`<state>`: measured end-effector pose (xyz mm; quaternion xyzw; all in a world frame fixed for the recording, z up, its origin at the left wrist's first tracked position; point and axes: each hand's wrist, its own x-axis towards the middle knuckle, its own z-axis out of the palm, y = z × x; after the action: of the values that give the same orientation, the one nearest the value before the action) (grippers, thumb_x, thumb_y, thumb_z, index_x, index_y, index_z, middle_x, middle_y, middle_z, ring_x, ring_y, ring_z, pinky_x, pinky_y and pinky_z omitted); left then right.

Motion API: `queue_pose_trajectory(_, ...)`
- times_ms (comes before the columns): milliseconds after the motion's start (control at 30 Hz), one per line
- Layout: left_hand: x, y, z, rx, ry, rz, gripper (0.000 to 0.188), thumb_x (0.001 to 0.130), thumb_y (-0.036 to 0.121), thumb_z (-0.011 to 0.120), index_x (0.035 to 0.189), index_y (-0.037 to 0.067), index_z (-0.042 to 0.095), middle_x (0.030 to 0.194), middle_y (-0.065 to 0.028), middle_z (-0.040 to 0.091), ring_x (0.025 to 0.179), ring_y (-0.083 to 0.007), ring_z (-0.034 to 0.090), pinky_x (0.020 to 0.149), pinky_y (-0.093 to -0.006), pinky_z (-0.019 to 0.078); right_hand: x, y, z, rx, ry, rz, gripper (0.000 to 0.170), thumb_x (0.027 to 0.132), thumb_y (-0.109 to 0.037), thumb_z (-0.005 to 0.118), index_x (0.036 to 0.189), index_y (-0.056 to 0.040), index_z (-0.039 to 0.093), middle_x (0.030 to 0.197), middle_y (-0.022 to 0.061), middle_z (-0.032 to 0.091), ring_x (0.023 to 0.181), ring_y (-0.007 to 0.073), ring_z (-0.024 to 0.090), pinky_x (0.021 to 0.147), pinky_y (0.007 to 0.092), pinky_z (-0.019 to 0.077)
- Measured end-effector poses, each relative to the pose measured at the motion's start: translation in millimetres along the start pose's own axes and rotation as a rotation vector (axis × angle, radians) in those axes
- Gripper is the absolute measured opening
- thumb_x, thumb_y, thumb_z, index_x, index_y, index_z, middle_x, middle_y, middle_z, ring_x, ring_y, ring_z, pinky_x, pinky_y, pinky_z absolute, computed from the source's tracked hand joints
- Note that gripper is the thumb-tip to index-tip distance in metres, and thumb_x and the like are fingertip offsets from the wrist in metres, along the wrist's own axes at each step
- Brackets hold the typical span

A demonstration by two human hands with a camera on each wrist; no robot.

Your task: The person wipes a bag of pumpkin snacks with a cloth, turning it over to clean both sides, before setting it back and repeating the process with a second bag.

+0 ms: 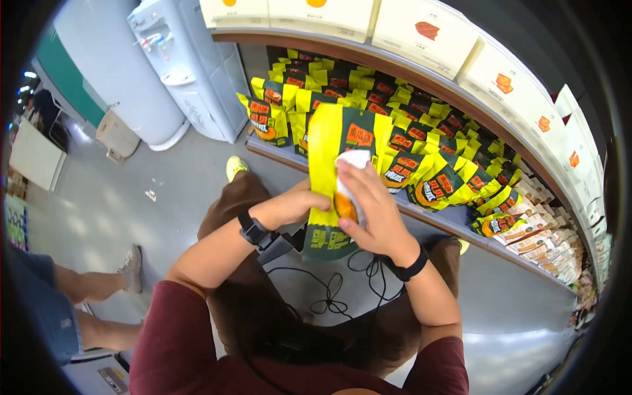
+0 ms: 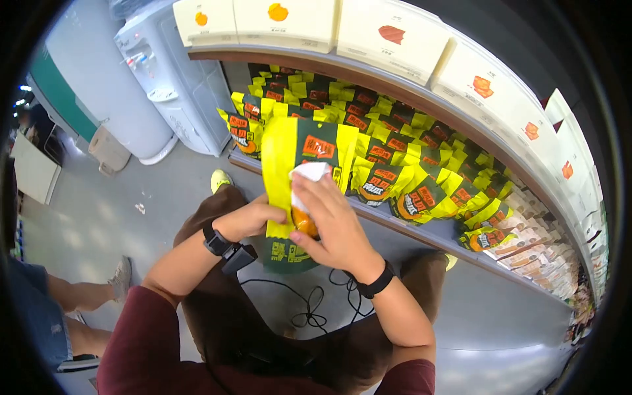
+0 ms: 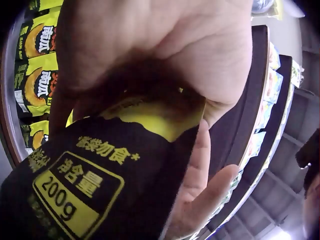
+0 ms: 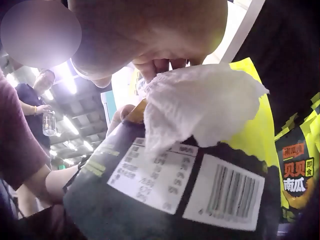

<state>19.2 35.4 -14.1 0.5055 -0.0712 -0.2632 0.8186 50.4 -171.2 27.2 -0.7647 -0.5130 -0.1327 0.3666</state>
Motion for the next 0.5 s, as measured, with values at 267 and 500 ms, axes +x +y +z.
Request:
queue_pose_trajectory(267,-4,6,12,0.067,0.026,-0.002,0.069,0.069,-0.001,0.047,0.138,-0.001,0.04,0.128,-0.0163,0.056,0.117,-0.0282,0.056,0.101,-0.0378,0.0441,0,-5,-4,-0.046,-0.031,-0.004,0.068,0.08,-0.034,0.069,0.135,-0.0006,0.046,0.14,0.0154,0.046,0.126,0.0418,0.043,0.113,0.054,0.0264)
queue_pose_trajectory(500,2,-3,-4,0.106,-0.008,-0.028,0.069,0.069,-0.001,0.044,0.138,-0.002,0.04,0.129,-0.0165,0.056,0.118,-0.0282,0.056,0.1,-0.0384,0.0451,-1,2,-3,-0.144,0.001,0.028,0.068,0.08,-0.037,0.068,0.134,-0.0018,0.047,0.136,0.0152,0.05,0.125,0.0434,0.043,0.111,0.056,0.0262)
